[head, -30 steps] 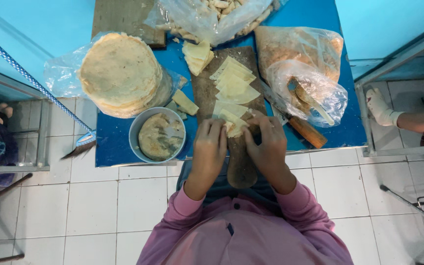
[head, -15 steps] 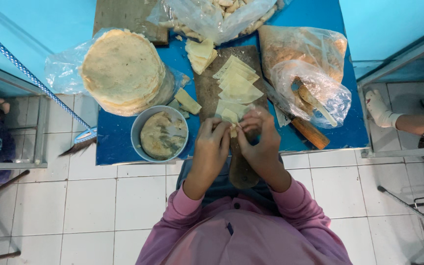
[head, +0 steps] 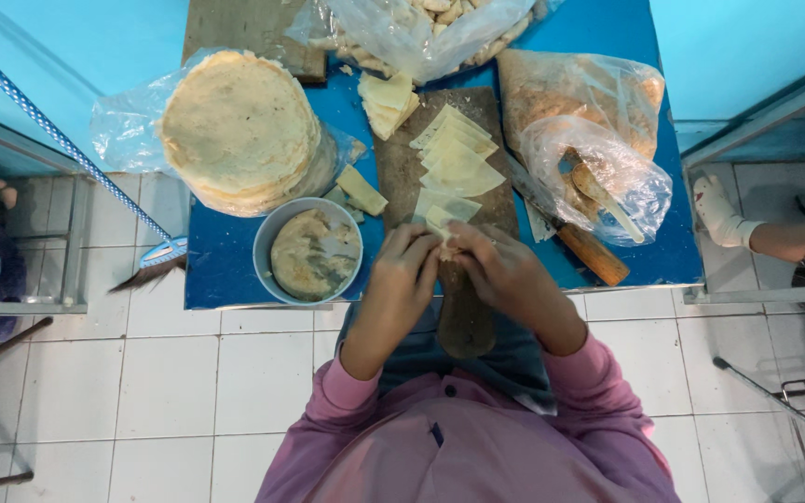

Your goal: The person sits at a blue table and assembles stuffed pancakes: they take round flatbreads from a stack, place slices of cheese on them, fold or press the bread over the cheese, and set the finished pieces into a bowl. They occasionally reposition slices on the cutting board and reach into a plastic bag of ingredients.

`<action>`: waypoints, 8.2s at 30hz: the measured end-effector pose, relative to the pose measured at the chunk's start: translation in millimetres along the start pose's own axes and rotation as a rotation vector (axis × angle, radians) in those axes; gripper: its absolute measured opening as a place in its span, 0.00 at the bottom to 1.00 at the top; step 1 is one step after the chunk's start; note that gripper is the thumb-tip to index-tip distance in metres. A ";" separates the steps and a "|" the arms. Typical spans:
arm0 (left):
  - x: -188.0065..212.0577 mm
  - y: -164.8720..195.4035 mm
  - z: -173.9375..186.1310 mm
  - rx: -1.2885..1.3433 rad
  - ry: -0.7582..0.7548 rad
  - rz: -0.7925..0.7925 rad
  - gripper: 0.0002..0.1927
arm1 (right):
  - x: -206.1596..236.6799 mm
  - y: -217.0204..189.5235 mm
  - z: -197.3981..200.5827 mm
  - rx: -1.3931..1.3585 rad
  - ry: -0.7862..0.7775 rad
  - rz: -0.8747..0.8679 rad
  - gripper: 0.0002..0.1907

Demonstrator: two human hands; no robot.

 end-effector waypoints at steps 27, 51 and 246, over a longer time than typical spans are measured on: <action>-14.2 -13.1 -3.5 -0.042 0.031 -0.013 0.06 | -27.5 35.1 -5.0 -0.312 -0.011 -0.222 0.24; -21.5 -20.1 1.4 -0.027 -0.001 -0.008 0.05 | -47.7 20.9 11.1 -0.031 -0.080 -0.037 0.28; 4.3 -1.1 -15.5 0.005 0.101 0.071 0.08 | 14.4 -1.5 -13.4 -0.107 0.402 -0.343 0.33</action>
Point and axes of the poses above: each hand's wrist, its own x-axis away from the middle knuckle, its own z-axis out of the back of the hand, y = z × x, the point moved 6 cm from there along -x, towards the middle knuckle, and after that the axes turned 8 degrees about -y, right-handed, at the moved point
